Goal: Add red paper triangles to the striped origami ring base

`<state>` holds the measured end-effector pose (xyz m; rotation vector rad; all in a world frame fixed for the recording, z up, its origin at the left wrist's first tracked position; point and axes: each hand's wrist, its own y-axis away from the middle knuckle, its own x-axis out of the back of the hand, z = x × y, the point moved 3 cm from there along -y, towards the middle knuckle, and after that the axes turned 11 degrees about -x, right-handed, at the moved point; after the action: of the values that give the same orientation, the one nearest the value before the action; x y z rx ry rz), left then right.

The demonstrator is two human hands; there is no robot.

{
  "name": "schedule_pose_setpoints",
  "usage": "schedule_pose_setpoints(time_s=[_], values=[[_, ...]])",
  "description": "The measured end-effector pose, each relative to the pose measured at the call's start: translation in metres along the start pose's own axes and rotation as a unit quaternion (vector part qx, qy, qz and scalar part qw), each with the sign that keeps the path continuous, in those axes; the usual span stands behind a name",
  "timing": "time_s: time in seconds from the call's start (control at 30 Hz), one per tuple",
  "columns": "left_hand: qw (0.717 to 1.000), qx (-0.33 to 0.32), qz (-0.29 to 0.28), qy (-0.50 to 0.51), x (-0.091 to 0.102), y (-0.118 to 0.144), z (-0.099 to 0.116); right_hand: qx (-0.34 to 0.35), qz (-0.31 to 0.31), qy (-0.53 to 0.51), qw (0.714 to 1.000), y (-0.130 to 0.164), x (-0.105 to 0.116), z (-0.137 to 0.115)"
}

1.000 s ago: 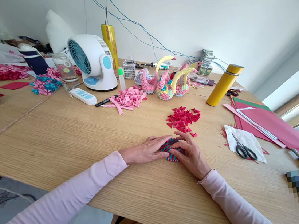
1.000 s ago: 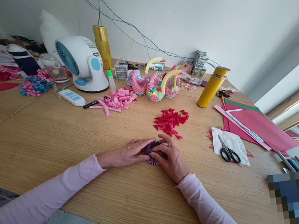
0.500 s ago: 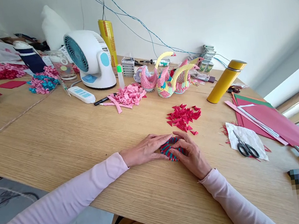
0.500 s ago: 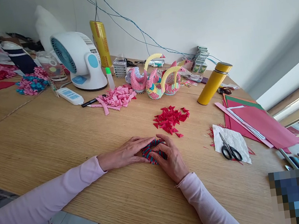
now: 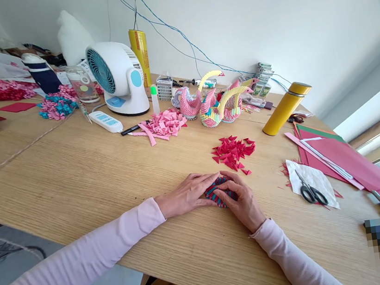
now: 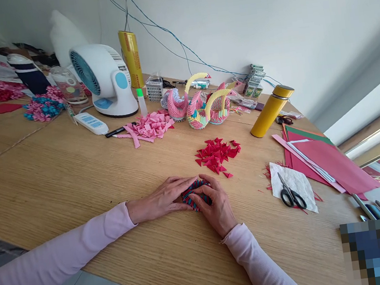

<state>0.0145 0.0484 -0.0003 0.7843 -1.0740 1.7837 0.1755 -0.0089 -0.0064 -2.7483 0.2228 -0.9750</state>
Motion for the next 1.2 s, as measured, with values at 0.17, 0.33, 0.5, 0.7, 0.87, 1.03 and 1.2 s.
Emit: schedule_pose_setpoints(time_s=[0.17,0.33,0.5,0.7,0.87,1.03,1.2], values=[[1.000,0.010,0.003,-0.015,-0.004,-0.001,0.004,0.001,-0.005,0.006,1.000,0.001,-0.002,-0.001],[1.000,0.021,-0.006,-0.018,-0.007,0.002,-0.001,0.005,-0.004,0.006,1.000,0.000,-0.004,0.000],[0.998,-0.017,-0.052,0.038,0.004,0.004,-0.006,-0.003,-0.013,0.001,1.000,-0.001,-0.001,0.002],[0.995,-0.028,-0.050,0.080,0.010,0.005,-0.018,-0.007,-0.022,-0.009,1.000,-0.002,0.002,0.003],[0.996,-0.015,-0.038,0.074,0.008,0.004,-0.021,0.010,-0.038,-0.012,0.999,-0.002,0.003,0.001],[0.998,-0.025,-0.021,0.059,0.008,0.002,-0.014,0.005,-0.034,0.011,0.999,-0.002,0.002,0.000],[1.000,0.007,0.016,0.011,0.003,-0.001,-0.003,-0.001,0.000,0.008,1.000,-0.002,0.003,0.002]])
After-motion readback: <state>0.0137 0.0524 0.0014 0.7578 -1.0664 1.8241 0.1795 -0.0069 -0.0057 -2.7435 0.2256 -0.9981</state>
